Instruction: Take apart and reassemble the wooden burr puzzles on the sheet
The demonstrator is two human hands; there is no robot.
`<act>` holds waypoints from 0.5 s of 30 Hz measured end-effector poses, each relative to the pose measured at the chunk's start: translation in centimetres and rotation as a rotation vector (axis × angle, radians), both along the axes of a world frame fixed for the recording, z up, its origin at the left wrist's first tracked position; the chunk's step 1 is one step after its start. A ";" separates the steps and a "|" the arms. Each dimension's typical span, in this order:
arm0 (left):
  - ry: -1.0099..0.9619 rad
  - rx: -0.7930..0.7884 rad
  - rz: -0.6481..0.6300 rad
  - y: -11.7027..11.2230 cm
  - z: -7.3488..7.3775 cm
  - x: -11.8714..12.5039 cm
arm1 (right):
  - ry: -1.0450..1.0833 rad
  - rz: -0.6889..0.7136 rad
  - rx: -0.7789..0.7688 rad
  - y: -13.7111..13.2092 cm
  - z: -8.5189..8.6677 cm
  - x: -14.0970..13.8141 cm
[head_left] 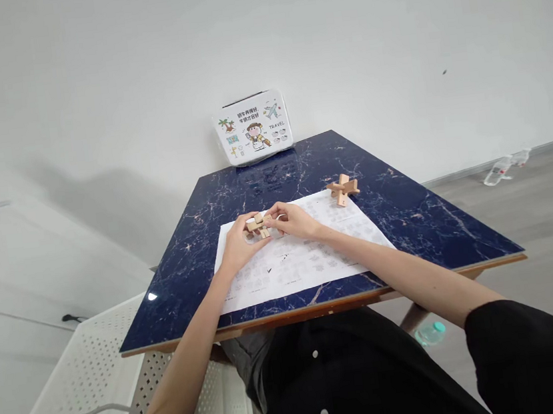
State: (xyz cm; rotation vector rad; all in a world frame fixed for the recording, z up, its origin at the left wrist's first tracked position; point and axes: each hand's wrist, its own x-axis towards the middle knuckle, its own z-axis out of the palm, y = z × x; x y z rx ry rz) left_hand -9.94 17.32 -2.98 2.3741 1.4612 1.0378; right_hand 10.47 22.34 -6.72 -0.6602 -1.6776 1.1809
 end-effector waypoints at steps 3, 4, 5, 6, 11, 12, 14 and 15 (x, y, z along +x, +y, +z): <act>-0.002 -0.005 -0.012 0.0 0.0 0.1 | -0.016 -0.021 0.028 0.2 -0.4 -0.1; -0.005 -0.007 -0.016 -0.1 0.1 0.1 | -0.020 -0.031 0.032 0.3 -0.5 -0.1; -0.007 -0.007 -0.020 -0.1 0.1 0.1 | -0.025 -0.042 0.034 0.4 -0.6 -0.1; -0.008 -0.006 -0.026 -0.1 0.1 0.2 | -0.032 -0.054 0.036 0.4 -0.7 -0.1; 0.007 0.044 -0.043 -0.4 0.3 0.3 | -0.087 -0.078 0.041 0.4 -0.6 0.0; 0.012 0.057 -0.045 -0.4 0.3 0.3 | -0.096 -0.073 0.036 0.4 -0.5 0.1; 0.023 0.078 -0.048 -0.5 0.3 0.2 | -0.105 -0.060 0.022 0.3 -0.4 0.1; 0.026 0.085 -0.048 -0.5 0.4 0.2 | -0.105 -0.052 0.019 0.3 -0.4 0.1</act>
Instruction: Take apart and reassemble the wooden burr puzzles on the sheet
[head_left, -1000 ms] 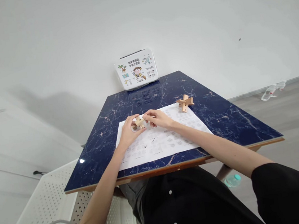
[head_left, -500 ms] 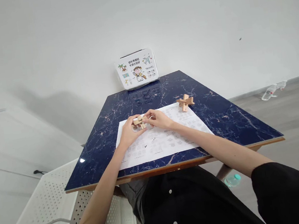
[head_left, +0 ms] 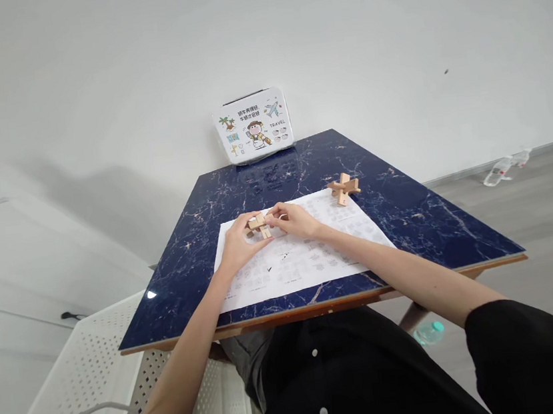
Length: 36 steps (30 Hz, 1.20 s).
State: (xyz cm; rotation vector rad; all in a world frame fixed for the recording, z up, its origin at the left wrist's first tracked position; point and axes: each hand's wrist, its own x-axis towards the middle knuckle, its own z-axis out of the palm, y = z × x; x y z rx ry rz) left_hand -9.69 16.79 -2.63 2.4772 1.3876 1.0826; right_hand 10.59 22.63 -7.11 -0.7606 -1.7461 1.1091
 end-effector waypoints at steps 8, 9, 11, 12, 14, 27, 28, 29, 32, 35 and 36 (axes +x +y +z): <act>-0.003 -0.038 0.015 -0.2 0.1 0.0 | -0.039 -0.041 0.089 0.2 -0.3 0.0; 0.000 -0.035 0.017 -0.2 0.1 0.0 | -0.040 -0.041 0.086 0.2 -0.3 0.0; 0.004 -0.020 0.019 -0.1 0.1 0.1 | -0.041 -0.049 0.074 0.1 -0.3 0.0; 0.004 -0.013 0.019 -0.1 0.1 0.1 | -0.045 -0.054 0.066 0.1 -0.3 -0.1; -0.005 -0.005 0.023 0.0 0.0 0.2 | -0.052 -0.071 0.051 0.1 -0.2 -0.1; -0.421 -0.108 0.510 2.5 -1.2 -2.0 | -0.134 -0.137 0.041 -0.4 0.2 0.0; -0.462 -0.172 0.505 2.6 -1.2 -2.1 | -0.140 -0.138 0.048 -0.4 0.2 0.0; -0.505 -0.232 0.494 2.6 -1.2 -2.1 | -0.146 -0.140 0.056 -0.4 0.2 0.0; -0.597 -0.351 0.434 2.7 -1.2 -1.9 | -0.172 -0.140 0.090 -0.4 0.1 0.0; -0.616 -0.439 0.327 2.6 -1.2 -1.3 | -0.204 -0.123 0.142 -0.5 0.0 0.0; -0.620 -0.472 0.286 2.5 -1.2 -1.1 | -0.212 -0.117 0.158 -0.5 -0.1 0.0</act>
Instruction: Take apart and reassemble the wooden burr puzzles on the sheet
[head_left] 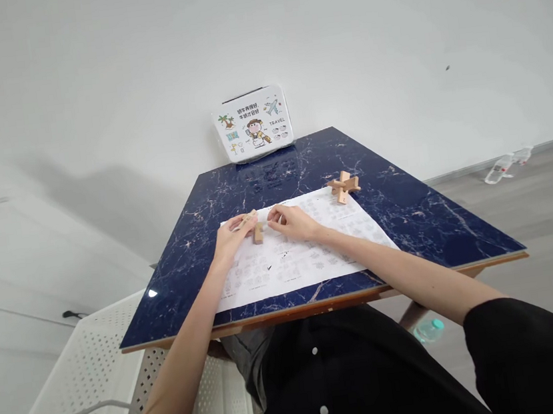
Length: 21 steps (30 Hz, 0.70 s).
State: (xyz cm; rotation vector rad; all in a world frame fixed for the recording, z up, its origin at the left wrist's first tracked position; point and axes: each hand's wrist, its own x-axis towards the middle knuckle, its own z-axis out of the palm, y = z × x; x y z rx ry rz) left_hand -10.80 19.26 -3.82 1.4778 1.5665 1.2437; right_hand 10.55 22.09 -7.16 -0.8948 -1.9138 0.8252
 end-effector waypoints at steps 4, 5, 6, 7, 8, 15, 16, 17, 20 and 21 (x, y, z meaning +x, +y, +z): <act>-0.038 -0.025 -0.082 -0.3 0.0 0.4 | -0.015 0.027 0.067 0.0 -0.3 -0.1; -0.038 -0.018 -0.073 -0.2 0.0 0.4 | -0.026 0.044 0.113 0.0 -0.4 -0.1; -0.036 -0.006 -0.054 -0.2 0.0 0.3 | -0.048 0.066 0.172 0.0 -0.5 -0.1; -0.031 0.007 -0.032 -0.1 -0.1 0.2 | -0.081 0.088 0.237 0.0 -0.6 -0.1; -0.024 0.019 -0.010 0.0 -0.1 0.0 | -0.122 0.106 0.296 0.0 -0.7 -0.1; 0.076 0.094 0.013 0.0 -0.3 -0.1 | -0.161 0.078 0.192 0.1 -0.8 -0.1; 0.095 0.106 0.014 0.0 -0.2 -0.1 | -0.145 0.059 0.169 0.2 -0.7 -0.1; 0.109 0.121 0.021 -0.1 -0.2 0.0 | -0.126 0.039 0.147 0.4 -0.7 0.0; 0.122 0.181 0.059 -0.1 -0.1 0.0 | -0.038 -0.023 0.053 0.9 -0.7 0.2; 0.124 0.202 0.069 -0.1 -0.1 -0.1 | -0.003 -0.037 0.017 1.2 -0.7 0.2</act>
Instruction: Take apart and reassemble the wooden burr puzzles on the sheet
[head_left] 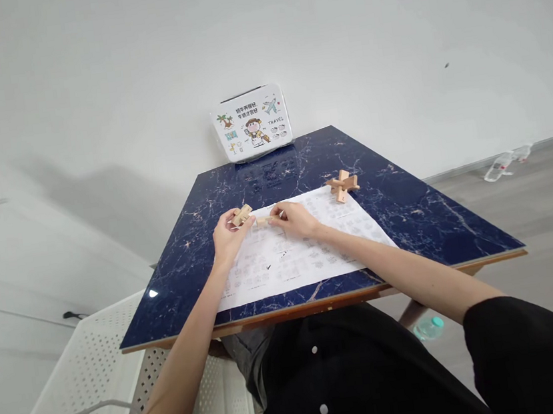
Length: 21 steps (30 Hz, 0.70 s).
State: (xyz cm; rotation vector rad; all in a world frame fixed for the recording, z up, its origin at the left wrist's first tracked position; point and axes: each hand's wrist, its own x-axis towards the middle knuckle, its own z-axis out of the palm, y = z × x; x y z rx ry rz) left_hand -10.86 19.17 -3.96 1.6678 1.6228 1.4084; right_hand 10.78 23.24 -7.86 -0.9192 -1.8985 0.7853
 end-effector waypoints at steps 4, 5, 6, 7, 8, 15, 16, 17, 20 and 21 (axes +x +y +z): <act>0.072 0.062 -0.002 0.1 -0.2 -0.1 | 0.132 0.008 -0.134 0.7 -0.2 0.0; 0.115 0.078 -0.017 0.0 -0.2 0.0 | 0.158 0.023 -0.157 0.8 -0.3 0.0; 0.167 0.097 -0.037 -0.2 -0.1 0.1 | 0.182 0.040 -0.175 0.8 -0.3 -0.1; 0.220 0.115 -0.066 -0.3 0.0 0.2 | 0.202 0.059 -0.190 0.7 -0.3 -0.2; 0.270 0.130 -0.098 -0.5 0.1 0.4 | 0.220 0.079 -0.202 0.6 -0.3 -0.2; 0.384 0.170 -0.157 -1.6 0.8 1.2 | 0.281 0.194 -0.257 0.0 -0.1 -0.6; 0.386 0.174 -0.157 -1.6 0.8 1.2 | 0.279 0.207 -0.261 0.0 0.0 -0.6; 0.388 0.176 -0.154 -1.5 0.8 1.2 | 0.276 0.216 -0.261 -0.1 0.1 -0.6; 0.385 0.187 -0.120 -1.2 0.5 1.0 | 0.265 0.202 -0.250 -0.5 0.8 -0.4; 0.381 0.195 -0.102 -1.1 0.5 0.8 | 0.266 0.190 -0.249 -0.6 1.0 -0.3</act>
